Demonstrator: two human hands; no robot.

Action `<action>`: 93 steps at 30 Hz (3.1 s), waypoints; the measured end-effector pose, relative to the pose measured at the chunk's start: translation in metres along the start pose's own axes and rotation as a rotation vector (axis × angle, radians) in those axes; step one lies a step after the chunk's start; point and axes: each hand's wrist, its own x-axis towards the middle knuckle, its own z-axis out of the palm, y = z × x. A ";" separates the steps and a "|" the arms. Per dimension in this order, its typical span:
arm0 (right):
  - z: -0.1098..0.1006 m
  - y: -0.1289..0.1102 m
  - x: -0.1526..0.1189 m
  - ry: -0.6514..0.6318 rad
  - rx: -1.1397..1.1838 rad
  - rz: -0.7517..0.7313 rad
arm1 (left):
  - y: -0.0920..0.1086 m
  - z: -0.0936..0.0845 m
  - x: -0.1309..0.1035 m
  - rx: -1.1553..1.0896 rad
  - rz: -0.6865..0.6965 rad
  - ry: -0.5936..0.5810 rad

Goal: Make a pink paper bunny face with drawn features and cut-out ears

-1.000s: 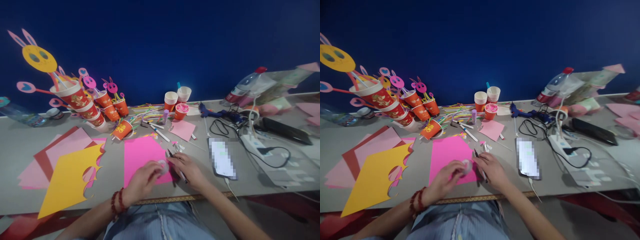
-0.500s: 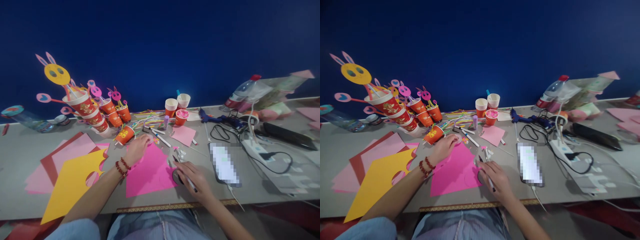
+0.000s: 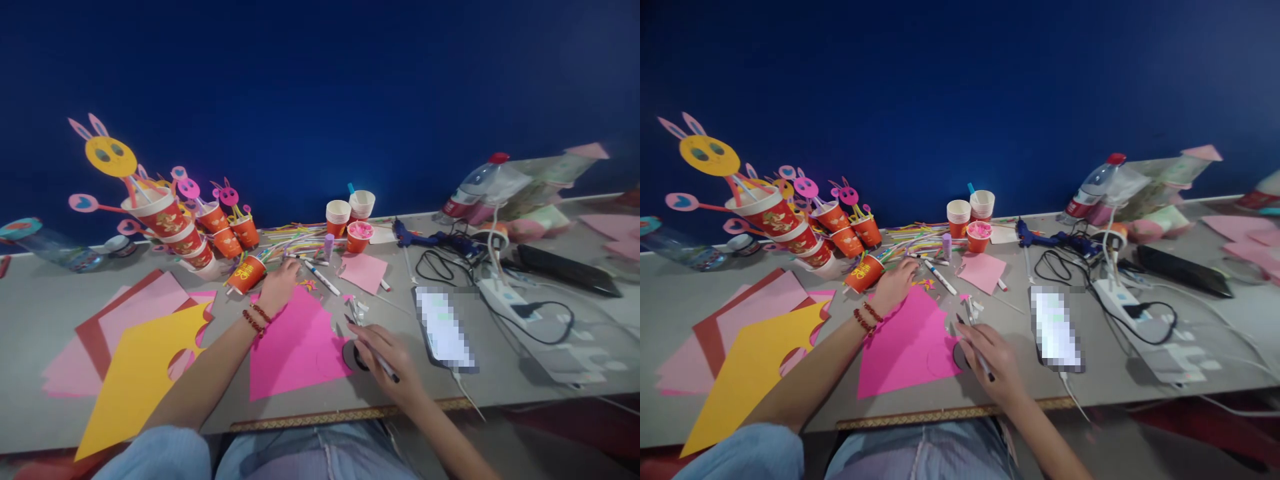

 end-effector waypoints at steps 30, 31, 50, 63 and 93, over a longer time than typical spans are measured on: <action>0.002 0.007 -0.005 0.149 0.143 0.258 | -0.010 -0.027 0.041 0.363 0.037 -0.056; 0.001 0.007 -0.006 0.152 0.143 0.255 | -0.012 -0.024 0.049 0.380 0.033 -0.075; 0.004 -0.016 0.016 0.322 0.640 0.437 | 0.022 -0.047 -0.002 -0.022 0.287 0.035; 0.012 -0.034 0.034 0.277 0.730 0.396 | 0.050 -0.057 -0.053 -0.394 0.491 0.077; 0.039 -0.024 0.046 0.328 0.980 0.459 | 0.062 -0.048 -0.062 -0.777 0.343 -0.125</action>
